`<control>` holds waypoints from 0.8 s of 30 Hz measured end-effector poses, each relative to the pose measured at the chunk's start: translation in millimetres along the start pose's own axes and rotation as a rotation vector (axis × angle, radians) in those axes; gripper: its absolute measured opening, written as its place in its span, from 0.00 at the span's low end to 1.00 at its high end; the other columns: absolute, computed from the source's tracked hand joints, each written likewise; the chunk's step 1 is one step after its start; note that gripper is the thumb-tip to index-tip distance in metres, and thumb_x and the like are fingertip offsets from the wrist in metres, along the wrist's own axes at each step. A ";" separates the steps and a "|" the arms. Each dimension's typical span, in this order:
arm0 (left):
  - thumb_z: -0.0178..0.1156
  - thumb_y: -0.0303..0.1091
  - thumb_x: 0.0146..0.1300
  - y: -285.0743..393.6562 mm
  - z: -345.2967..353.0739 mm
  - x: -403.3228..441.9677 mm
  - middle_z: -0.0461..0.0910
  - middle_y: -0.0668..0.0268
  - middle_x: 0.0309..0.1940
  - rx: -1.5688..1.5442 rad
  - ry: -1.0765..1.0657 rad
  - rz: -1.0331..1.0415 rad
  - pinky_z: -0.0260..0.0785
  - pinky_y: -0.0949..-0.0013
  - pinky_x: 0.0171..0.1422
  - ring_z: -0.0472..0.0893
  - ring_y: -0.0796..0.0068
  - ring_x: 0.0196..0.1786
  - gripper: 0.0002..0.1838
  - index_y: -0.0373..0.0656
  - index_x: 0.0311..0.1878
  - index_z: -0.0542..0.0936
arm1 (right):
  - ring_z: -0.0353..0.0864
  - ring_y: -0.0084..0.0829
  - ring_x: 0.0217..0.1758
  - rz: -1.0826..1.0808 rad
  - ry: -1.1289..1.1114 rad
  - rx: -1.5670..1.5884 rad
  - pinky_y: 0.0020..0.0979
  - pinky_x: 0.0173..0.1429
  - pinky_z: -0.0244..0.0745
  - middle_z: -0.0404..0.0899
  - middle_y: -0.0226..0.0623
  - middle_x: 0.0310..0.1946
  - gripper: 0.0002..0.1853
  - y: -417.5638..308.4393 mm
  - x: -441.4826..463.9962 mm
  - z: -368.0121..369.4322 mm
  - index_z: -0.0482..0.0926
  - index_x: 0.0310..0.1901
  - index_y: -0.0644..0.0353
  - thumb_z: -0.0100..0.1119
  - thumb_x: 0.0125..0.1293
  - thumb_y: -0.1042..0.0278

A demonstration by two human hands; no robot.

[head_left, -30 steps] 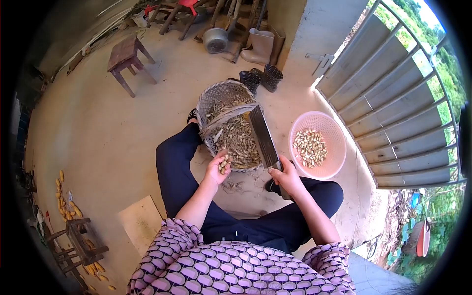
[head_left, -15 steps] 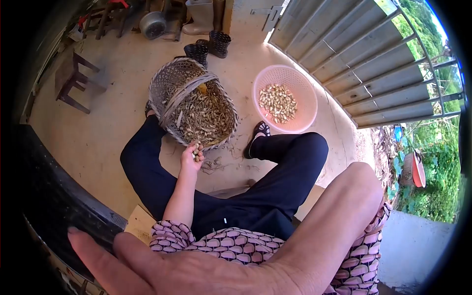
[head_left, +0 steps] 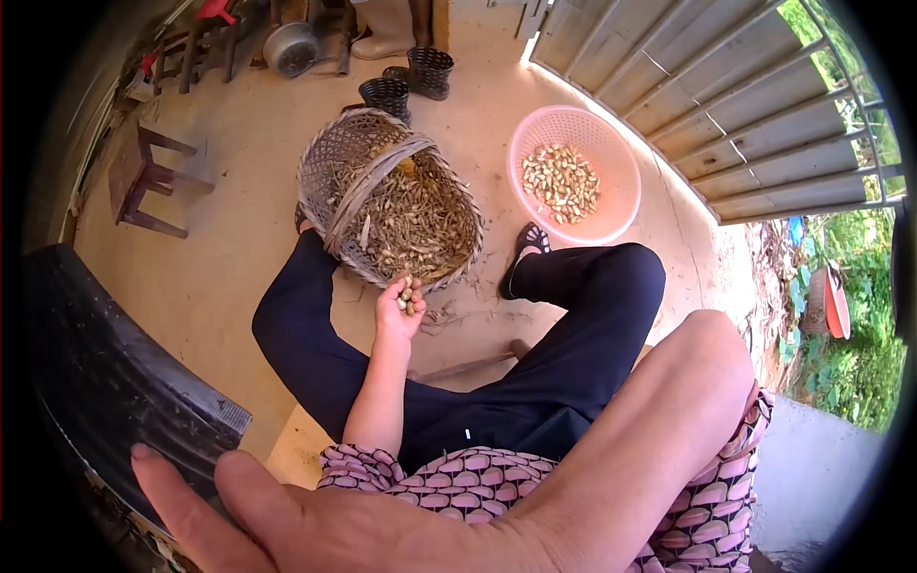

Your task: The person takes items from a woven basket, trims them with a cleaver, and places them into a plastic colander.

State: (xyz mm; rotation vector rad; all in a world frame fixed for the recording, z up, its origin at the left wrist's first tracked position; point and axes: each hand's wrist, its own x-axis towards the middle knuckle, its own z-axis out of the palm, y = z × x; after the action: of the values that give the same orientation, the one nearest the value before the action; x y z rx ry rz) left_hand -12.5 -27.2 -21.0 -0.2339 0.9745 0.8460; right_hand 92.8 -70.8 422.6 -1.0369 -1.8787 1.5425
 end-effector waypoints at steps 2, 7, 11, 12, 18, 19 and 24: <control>0.48 0.29 0.60 9.8 4.0 -12.2 0.76 0.60 0.27 -0.015 -0.026 0.019 0.60 0.72 0.21 0.70 0.73 0.21 0.08 0.45 0.42 0.73 | 0.77 0.44 0.31 -0.046 0.060 0.151 0.37 0.33 0.73 0.67 0.54 0.39 0.20 8.8 4.2 3.3 0.59 0.59 0.59 0.38 0.66 0.66; 0.49 0.28 0.60 -0.5 24.6 -17.2 0.77 0.58 0.29 -0.042 0.036 -0.001 0.63 0.72 0.22 0.72 0.71 0.22 0.07 0.43 0.41 0.73 | 0.74 0.45 0.41 -0.039 0.006 0.263 0.36 0.45 0.72 0.64 0.51 0.48 0.33 36.4 -3.2 -37.6 0.51 0.66 0.51 0.51 0.61 0.64; 0.49 0.29 0.60 -34.2 61.8 0.2 0.77 0.58 0.29 0.011 0.015 -0.092 0.68 0.70 0.27 0.74 0.69 0.25 0.09 0.40 0.42 0.72 | 0.71 0.29 0.38 -0.127 0.237 0.188 0.23 0.40 0.69 0.67 0.45 0.43 0.39 69.4 -19.0 -63.2 0.47 0.67 0.61 0.57 0.55 0.73; 0.50 0.29 0.59 -49.9 67.0 19.8 0.77 0.57 0.28 -0.024 -0.068 -0.124 0.70 0.70 0.29 0.75 0.67 0.26 0.08 0.38 0.40 0.72 | 0.71 0.23 0.31 -0.042 0.267 0.168 0.20 0.35 0.68 0.70 0.42 0.38 0.39 71.1 -23.2 -77.3 0.47 0.66 0.65 0.57 0.54 0.77; 0.50 0.46 0.64 -118.1 206.3 38.9 0.75 0.64 0.49 -0.065 -0.312 -0.092 0.66 0.59 0.56 0.74 0.68 0.52 0.18 0.46 0.52 0.70 | 0.68 0.18 0.29 0.017 0.962 0.335 0.17 0.32 0.66 0.69 0.36 0.38 0.34 148.0 -11.3 -102.7 0.51 0.65 0.63 0.52 0.57 0.81; 0.50 0.50 0.64 -123.3 217.7 44.9 0.69 0.68 0.56 -0.074 -0.373 -0.060 0.60 0.58 0.61 0.70 0.67 0.56 0.24 0.49 0.60 0.64 | 0.68 0.18 0.28 0.001 1.026 0.315 0.18 0.30 0.66 0.69 0.36 0.38 0.32 163.0 -9.6 -108.4 0.52 0.64 0.63 0.51 0.58 0.82; 0.50 0.44 0.65 -106.0 195.8 46.6 0.63 0.58 0.61 0.188 -0.304 -0.060 0.63 0.61 0.58 0.68 0.62 0.60 0.23 0.49 0.61 0.62 | 0.65 0.16 0.26 -0.035 1.101 0.273 0.17 0.28 0.62 0.69 0.32 0.36 0.25 245.4 -4.2 -130.5 0.59 0.60 0.62 0.49 0.61 0.81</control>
State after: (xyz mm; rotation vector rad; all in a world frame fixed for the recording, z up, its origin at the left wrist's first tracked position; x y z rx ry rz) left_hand 200.9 30.1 32.9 0.0275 0.7517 0.7052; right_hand 255.8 20.5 216.8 -1.3122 -0.8839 0.8339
